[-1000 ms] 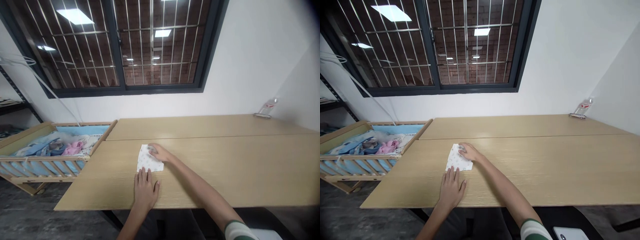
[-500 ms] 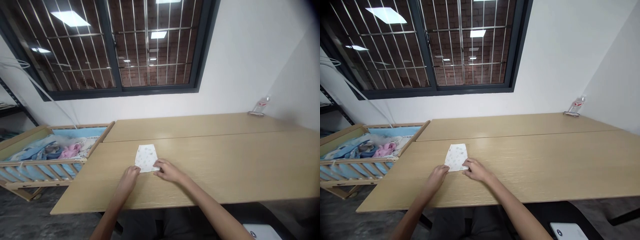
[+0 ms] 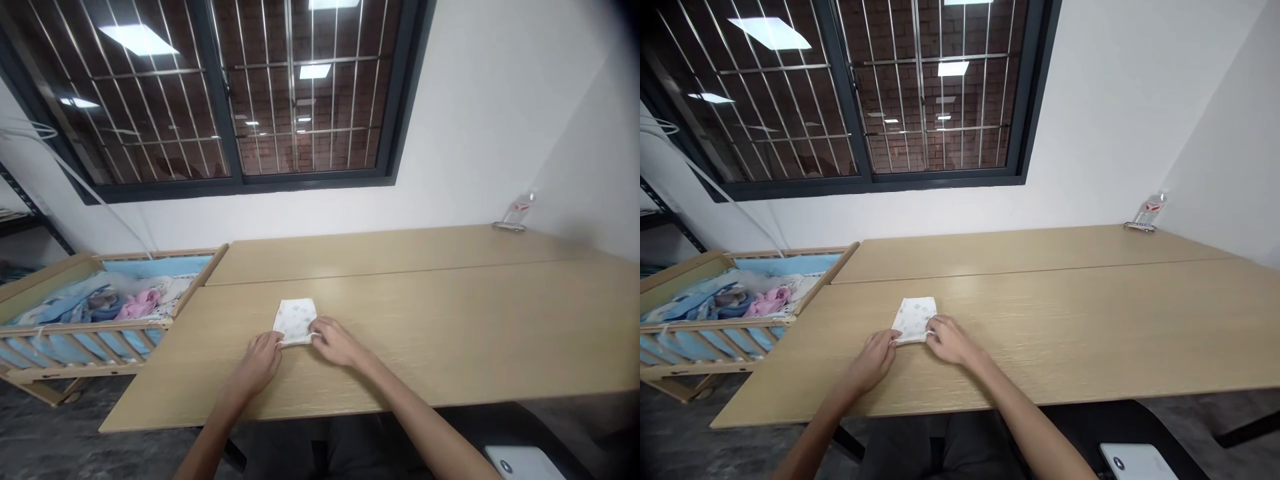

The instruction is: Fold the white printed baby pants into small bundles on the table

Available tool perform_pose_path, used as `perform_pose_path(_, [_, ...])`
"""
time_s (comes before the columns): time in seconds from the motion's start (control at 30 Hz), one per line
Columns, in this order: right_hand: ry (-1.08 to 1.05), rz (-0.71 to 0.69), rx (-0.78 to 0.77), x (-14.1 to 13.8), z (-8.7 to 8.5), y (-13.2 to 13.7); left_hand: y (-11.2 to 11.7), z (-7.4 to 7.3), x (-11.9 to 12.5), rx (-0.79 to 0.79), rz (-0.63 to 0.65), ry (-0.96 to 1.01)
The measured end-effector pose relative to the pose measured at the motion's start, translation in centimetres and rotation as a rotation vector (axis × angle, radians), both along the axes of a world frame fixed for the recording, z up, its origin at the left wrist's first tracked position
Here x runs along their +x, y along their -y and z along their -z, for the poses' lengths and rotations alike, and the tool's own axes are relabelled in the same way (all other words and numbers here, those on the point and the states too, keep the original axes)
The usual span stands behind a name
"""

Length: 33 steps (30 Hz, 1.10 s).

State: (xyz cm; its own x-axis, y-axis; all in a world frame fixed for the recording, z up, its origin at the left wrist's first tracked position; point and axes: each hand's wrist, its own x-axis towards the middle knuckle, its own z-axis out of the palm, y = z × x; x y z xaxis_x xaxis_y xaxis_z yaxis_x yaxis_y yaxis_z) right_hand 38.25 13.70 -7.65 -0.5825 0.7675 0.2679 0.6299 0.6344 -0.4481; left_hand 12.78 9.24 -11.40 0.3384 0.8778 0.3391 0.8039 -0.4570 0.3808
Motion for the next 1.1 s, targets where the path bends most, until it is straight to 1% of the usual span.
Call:
perform_pose_path(0.07, [-0.035, 0.032, -0.061, -0.1, -0.4, -0.4, -0.3, -0.6, 0.3, -0.038, -0.022, 0.045])
perform_pose_path(0.13, [-0.087, 0.045, -0.109, -0.1, -0.7, -1.2, -1.3, -1.3, 0.5, -0.049, -0.051, 0.070])
perform_pose_path(0.23, [-0.164, 0.057, -0.155, -0.3, -0.7, -3.2, -3.5, -2.1, 0.8, -0.028, -0.108, 0.075])
perform_pose_path(0.3, [-0.174, 0.096, -0.178, -0.4, -0.5, -4.7, -5.2, -2.5, 1.0, -0.015, -0.149, 0.076])
perform_pose_path(0.47, [-0.182, 0.218, -0.156, -0.9, 0.2, -7.7, -9.0, -3.1, 1.9, -0.006, -0.254, 0.075])
perform_pose_path(0.57, [-0.182, 0.298, -0.140, -1.4, 0.6, -8.9, -10.6, -2.9, 2.7, -0.009, -0.327, 0.068])
perform_pose_path(0.67, [-0.166, 0.387, -0.132, -1.9, 1.4, -9.7, -11.6, -1.9, 3.5, -0.014, -0.391, 0.056])
perform_pose_path(0.8, [-0.114, 0.462, -0.146, -2.1, 2.7, -10.2, -12.0, -0.2, 4.0, -0.012, -0.438, 0.051])
perform_pose_path(0.87, [-0.099, 0.474, -0.144, -2.2, 2.9, -10.0, -12.0, 0.2, 4.0, 0.004, -0.439, 0.057])
perform_pose_path(0.93, [-0.068, 0.512, -0.056, -2.5, 2.6, -9.4, -11.8, 0.3, 4.1, 0.037, -0.427, 0.070])
perform_pose_path(1.0, [-0.022, 0.526, 0.102, -3.1, 2.2, -8.5, -11.5, 0.1, 4.3, 0.082, -0.385, 0.086])
perform_pose_path(1.03, [0.001, 0.497, 0.181, -3.5, 2.0, -8.1, -11.3, 0.0, 4.5, 0.103, -0.347, 0.091])
perform_pose_path(1.1, [0.047, 0.371, 0.285, -4.4, 2.0, -7.2, -10.8, 0.0, 5.0, 0.132, -0.242, 0.091])
